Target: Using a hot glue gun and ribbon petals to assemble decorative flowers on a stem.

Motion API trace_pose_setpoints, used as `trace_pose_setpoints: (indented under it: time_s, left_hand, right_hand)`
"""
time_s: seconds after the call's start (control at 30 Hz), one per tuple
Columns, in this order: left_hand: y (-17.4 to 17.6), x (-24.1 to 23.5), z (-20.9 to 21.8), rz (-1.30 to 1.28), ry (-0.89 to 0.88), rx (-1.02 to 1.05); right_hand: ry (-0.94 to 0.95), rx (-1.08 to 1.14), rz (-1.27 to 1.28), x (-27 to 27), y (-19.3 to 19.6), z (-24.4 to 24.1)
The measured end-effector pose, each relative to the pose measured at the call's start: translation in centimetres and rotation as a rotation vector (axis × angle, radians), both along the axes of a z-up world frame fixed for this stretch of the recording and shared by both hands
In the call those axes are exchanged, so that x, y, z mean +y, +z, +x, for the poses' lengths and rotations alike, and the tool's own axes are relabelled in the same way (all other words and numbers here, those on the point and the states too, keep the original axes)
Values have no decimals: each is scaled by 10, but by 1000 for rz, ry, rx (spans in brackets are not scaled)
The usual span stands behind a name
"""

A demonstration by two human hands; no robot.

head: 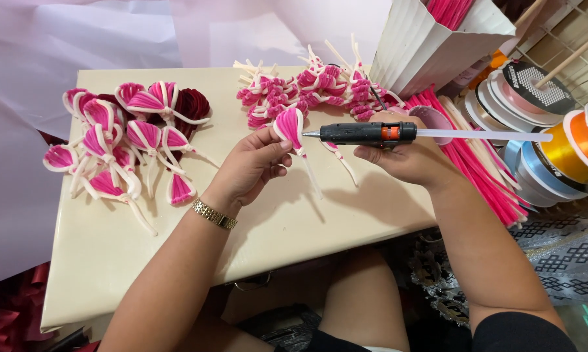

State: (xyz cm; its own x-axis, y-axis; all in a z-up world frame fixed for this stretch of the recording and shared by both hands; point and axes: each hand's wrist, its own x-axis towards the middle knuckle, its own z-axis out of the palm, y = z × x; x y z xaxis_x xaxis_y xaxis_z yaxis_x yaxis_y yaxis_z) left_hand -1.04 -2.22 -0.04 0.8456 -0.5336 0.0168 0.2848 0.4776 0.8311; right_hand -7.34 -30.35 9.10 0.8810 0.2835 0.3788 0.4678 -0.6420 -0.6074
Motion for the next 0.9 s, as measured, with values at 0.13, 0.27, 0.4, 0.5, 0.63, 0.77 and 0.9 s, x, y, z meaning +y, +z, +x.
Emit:
trace_pose_setpoints:
  time_s: [0.13,0.27,0.4,0.5,0.63,0.77,0.9]
  left_hand:
    - [-2,0,-1,5,3,-10]
    - [4,2,-4,3,5,-19]
    - [-1,0,1,4,-1,-14]
    - [-1,0,1,3,-4,-13]
    - [-6,-1,2,10,-6,-22]
    - [-3,0,2,16,-6,-24]
    - [-6,0,4,17,-1,-24]
  right_hand:
    - [8,9,14,-1,-3,-1]
    - [23,21,9,2,-1,-4]
    - [44,-12,-11,-3,-4,-3]
    - [48,-49,-24,-7,-3,0]
    - [54,-69,-20,-6,-1,1]
    - [52,-47,-28,-2,0,-2]
    - [69,-32,-24,-6,-7,-2]
